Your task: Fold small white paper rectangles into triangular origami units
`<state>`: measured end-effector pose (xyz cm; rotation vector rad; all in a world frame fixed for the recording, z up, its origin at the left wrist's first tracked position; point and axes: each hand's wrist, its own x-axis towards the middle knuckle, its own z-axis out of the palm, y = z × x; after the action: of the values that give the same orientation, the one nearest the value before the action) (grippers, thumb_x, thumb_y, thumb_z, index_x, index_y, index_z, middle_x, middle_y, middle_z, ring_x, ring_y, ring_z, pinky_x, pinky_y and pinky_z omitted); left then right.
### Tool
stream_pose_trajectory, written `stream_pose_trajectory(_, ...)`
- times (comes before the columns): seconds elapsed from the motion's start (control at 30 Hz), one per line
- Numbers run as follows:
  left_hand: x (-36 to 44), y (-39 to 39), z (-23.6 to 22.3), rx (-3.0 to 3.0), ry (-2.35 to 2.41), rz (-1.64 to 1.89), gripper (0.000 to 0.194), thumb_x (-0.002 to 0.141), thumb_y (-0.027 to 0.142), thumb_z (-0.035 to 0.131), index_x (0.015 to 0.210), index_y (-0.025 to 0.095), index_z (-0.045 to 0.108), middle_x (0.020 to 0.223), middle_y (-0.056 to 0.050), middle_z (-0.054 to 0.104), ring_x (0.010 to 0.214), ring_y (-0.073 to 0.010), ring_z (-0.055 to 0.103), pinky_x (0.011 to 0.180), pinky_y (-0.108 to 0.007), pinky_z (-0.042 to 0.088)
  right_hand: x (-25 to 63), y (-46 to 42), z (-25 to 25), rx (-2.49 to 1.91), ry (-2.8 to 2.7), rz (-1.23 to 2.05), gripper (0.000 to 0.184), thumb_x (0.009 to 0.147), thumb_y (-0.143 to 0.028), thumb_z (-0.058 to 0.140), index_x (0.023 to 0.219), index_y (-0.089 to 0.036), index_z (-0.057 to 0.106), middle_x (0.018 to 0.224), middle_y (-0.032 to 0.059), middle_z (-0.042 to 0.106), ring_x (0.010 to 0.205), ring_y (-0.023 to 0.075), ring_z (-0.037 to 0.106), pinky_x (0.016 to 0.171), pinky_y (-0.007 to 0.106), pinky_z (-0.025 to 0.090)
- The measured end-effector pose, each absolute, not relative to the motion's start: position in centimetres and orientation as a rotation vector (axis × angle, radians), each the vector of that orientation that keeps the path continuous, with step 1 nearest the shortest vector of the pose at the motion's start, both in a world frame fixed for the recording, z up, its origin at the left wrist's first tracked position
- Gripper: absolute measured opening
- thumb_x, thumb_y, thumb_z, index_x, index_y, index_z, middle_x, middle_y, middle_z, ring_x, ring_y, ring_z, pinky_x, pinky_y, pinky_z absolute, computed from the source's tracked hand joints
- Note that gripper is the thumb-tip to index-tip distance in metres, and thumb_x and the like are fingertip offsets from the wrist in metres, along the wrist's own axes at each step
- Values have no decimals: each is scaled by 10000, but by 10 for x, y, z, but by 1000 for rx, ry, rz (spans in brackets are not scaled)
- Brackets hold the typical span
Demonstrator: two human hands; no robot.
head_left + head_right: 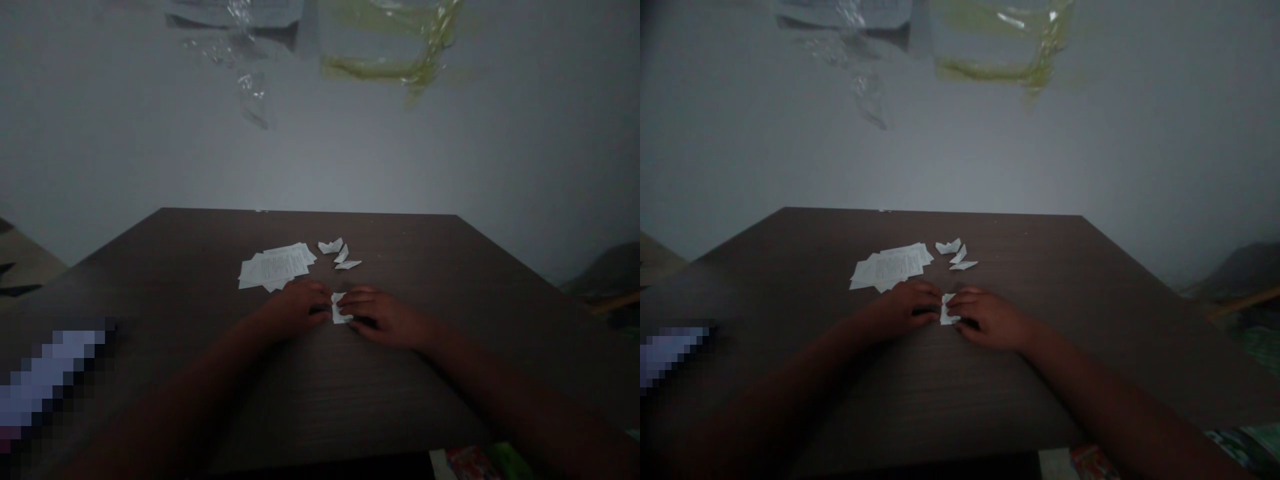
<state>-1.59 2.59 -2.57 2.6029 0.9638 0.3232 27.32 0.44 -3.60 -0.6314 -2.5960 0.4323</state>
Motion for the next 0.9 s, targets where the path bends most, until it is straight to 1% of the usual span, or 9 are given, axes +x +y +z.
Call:
stream_pose_trajectory(0.17,-17,25,-21,2638,922,318,238,1053,214,737,1239,260,879,1404,-102,854,1329,-324,786,1209,-542,569,273,4,-36,-613,-2597,456,359,1055,-164,718,1396,-227,813,1393,139,848,1373,301,765,1258,567,581)
stream_pose_trajectory(0.33,-16,21,-16,2653,966,276,239,1060,211,722,1234,260,879,1435,-107,843,1352,-336,778,1212,-550,559,272,4,-35,-608,-2588,453,311,1075,-192,704,1363,-213,821,1369,157,858,1346,313,784,1226,576,608)
stream_pose_trajectory(0.5,-15,19,-15,2626,1023,239,262,1044,198,741,1258,276,872,1461,-96,834,1400,-339,760,1234,-561,543,272,3,-33,-600,-2578,462,274,1063,-169,709,1307,-188,832,1320,158,872,1298,310,809,1228,538,609)
stream_pose_trajectory(0.63,-14,19,-15,2633,1012,251,231,1055,198,733,1222,268,876,1424,-92,846,1361,-331,778,1219,-561,562,272,3,-33,-601,-2581,474,277,1052,-161,717,1302,-205,827,1324,148,873,1305,302,806,1225,554,610)
stream_pose_trajectory(0.73,-14,20,-16,2643,998,236,241,1060,197,726,1248,245,869,1457,-112,832,1373,-336,771,1232,-580,558,272,3,-33,-627,-2570,501,286,1061,-167,707,1315,-232,823,1341,136,868,1326,291,795,1236,566,601)
stream_pose_trajectory(0.8,-16,21,-16,2634,996,231,253,1065,207,725,1273,242,864,1490,-121,818,1389,-336,762,1239,-586,553,272,3,-33,-630,-2575,503,273,1065,-172,708,1306,-224,825,1348,146,864,1335,298,790,1241,571,596)
stream_pose_trajectory(0.9,-18,22,-17,2629,972,228,260,1076,215,717,1288,260,860,1499,-110,816,1401,-318,754,1239,-563,551,272,3,-33,-615,-2586,499,254,1074,-183,710,1298,-206,827,1349,154,861,1331,302,789,1236,562,598)
